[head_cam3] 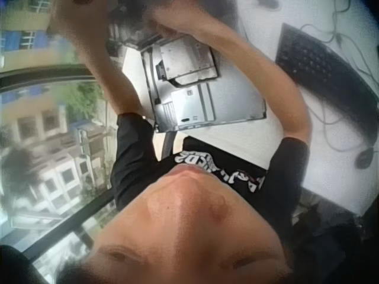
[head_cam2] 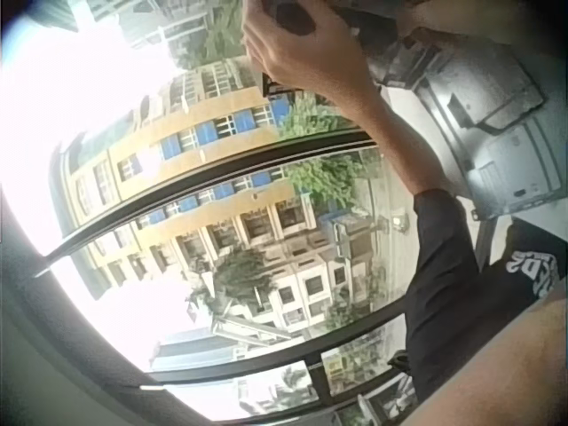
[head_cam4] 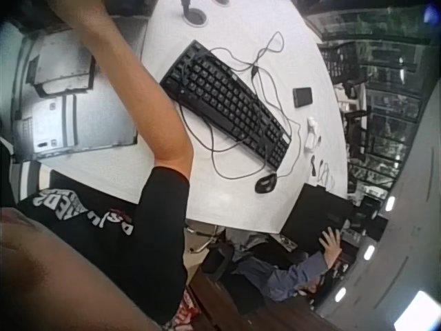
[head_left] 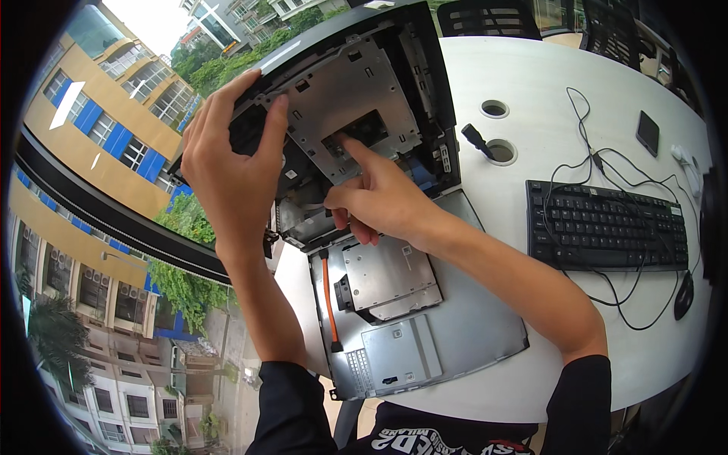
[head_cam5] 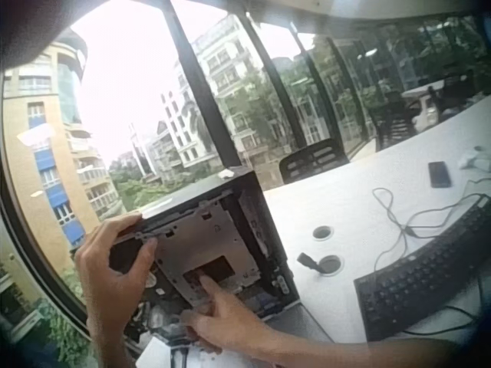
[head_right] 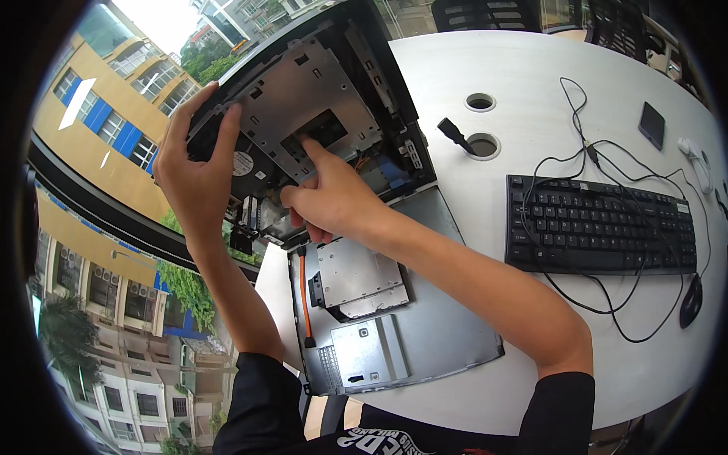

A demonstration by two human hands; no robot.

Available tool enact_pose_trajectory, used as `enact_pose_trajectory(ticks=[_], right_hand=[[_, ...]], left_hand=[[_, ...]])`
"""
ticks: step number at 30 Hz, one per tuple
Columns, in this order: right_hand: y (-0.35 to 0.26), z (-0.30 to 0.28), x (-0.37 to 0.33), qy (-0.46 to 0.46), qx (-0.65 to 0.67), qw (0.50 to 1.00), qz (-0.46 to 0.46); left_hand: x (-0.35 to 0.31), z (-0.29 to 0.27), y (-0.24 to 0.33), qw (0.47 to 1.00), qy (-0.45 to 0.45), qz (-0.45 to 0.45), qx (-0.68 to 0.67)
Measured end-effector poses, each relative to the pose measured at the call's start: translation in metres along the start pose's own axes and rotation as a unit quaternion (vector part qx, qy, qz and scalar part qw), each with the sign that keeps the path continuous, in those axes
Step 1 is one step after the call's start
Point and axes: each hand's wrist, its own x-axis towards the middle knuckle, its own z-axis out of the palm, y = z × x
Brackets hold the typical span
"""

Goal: The person is disassembling a computer, removing internal components like the DVD drive and disconnecting cables.

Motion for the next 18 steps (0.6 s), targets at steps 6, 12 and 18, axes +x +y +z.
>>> enact_pose_trajectory(ticks=[6, 12, 18], right_hand=[[-0.006, -0.013, 0.002, -0.004, -0.010, 1.000, -0.009], [-0.004, -0.017, -0.005, 0.010, -0.161, 0.987, -0.023], [-0.004, -0.029, -0.001, 0.007, -0.191, 0.981, -0.042]], left_hand=[[0.004, -0.001, 0.002, 1.000, -0.011, 0.009, 0.019], [0.001, 0.002, 0.007, 0.999, -0.013, -0.020, -0.030], [0.003, -0.002, 0.012, 0.998, -0.039, -0.050, -0.006]])
